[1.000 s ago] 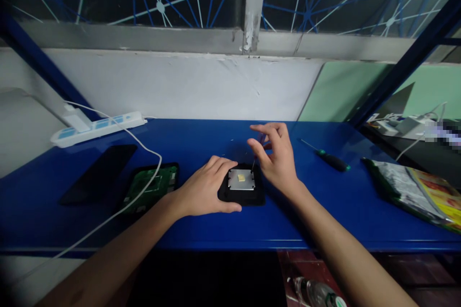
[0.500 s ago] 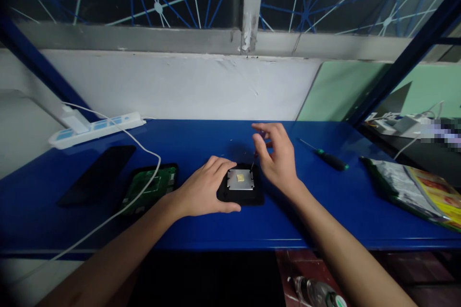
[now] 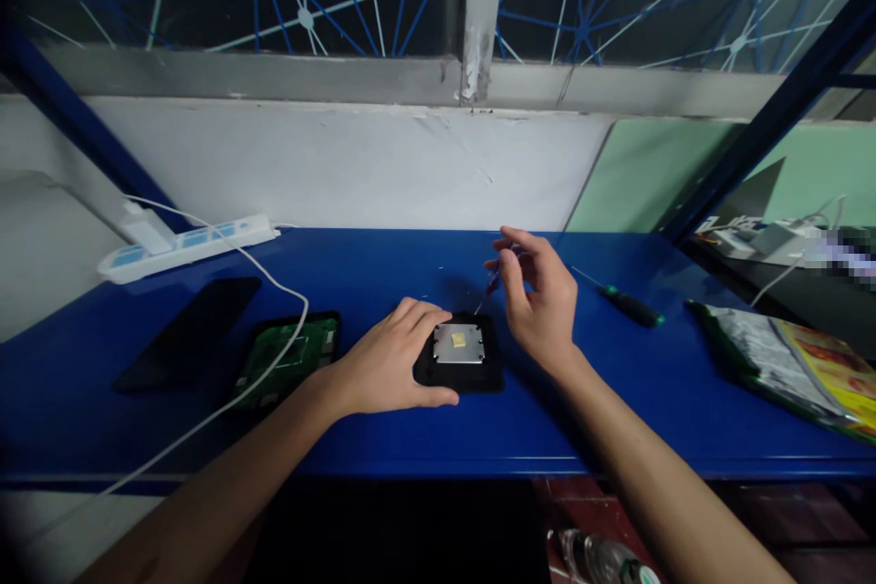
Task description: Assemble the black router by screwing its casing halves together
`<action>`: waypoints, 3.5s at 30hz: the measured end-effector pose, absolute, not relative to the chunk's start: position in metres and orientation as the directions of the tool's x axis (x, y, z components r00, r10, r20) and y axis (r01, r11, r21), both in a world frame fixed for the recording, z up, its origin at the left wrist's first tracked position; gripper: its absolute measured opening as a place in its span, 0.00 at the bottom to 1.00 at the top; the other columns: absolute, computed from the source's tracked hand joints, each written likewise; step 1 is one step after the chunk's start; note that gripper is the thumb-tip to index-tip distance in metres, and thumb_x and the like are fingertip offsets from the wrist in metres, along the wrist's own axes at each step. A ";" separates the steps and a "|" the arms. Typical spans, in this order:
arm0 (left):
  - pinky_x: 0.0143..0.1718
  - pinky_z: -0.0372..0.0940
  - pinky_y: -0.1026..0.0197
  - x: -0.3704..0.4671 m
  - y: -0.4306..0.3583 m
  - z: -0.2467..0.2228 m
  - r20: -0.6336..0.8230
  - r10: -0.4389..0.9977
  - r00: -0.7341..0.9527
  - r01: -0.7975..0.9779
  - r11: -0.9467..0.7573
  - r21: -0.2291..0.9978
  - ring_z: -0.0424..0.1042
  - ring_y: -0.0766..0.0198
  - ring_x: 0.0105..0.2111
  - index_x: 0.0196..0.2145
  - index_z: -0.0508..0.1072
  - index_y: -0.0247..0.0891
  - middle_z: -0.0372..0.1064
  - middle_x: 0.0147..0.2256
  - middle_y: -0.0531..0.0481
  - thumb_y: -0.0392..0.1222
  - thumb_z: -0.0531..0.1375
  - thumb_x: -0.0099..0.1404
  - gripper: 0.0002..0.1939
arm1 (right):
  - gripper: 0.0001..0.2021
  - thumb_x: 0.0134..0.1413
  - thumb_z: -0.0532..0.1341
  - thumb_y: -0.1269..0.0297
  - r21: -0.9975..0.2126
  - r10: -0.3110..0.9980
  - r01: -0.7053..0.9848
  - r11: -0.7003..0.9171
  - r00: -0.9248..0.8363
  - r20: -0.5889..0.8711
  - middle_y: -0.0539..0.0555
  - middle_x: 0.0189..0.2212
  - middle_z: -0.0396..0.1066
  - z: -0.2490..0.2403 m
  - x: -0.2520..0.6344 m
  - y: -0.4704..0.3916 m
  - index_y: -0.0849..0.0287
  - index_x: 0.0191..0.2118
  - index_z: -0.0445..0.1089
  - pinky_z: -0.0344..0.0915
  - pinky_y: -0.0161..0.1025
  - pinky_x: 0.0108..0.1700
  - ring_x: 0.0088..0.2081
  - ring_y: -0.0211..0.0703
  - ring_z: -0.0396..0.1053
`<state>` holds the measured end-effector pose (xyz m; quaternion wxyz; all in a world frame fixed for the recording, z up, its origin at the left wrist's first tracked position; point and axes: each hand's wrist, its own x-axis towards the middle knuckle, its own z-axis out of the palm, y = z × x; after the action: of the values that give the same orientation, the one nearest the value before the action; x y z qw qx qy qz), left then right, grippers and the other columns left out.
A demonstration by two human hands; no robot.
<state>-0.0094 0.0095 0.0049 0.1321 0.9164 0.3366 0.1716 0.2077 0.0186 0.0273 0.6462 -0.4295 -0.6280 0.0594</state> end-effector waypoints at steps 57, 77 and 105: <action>0.59 0.60 0.45 -0.008 0.010 0.007 0.274 0.541 0.795 0.455 -0.831 0.322 0.64 0.45 0.55 0.58 0.67 0.40 0.65 0.55 0.41 0.67 0.70 0.50 0.44 | 0.06 0.63 0.60 0.68 -0.474 0.592 0.549 0.688 -0.046 0.805 0.49 0.32 0.68 0.017 0.202 0.012 0.55 0.45 0.69 0.66 0.35 0.27 0.26 0.34 0.67; 0.58 0.62 0.43 -0.009 0.005 0.011 0.235 0.594 0.769 0.504 -0.791 0.348 0.62 0.43 0.56 0.60 0.67 0.41 0.63 0.56 0.41 0.66 0.70 0.50 0.45 | 0.12 0.60 0.61 0.76 -0.381 0.446 0.445 0.811 -0.049 0.894 0.49 0.30 0.71 0.012 0.223 -0.003 0.56 0.47 0.71 0.68 0.36 0.25 0.25 0.36 0.71; 0.61 0.58 0.38 -0.008 0.008 0.006 0.226 0.597 0.770 0.498 -0.783 0.374 0.60 0.40 0.59 0.59 0.66 0.43 0.65 0.57 0.41 0.67 0.70 0.51 0.44 | 0.07 0.70 0.53 0.61 -0.561 0.579 0.146 0.815 -0.143 0.803 0.56 0.45 0.75 0.011 0.213 -0.016 0.52 0.48 0.66 0.72 0.38 0.24 0.29 0.39 0.76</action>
<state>-0.0077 0.0077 0.0060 0.1478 0.9290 0.2945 0.1683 0.2133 -0.0161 0.0107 0.6063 -0.2465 -0.7347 0.1785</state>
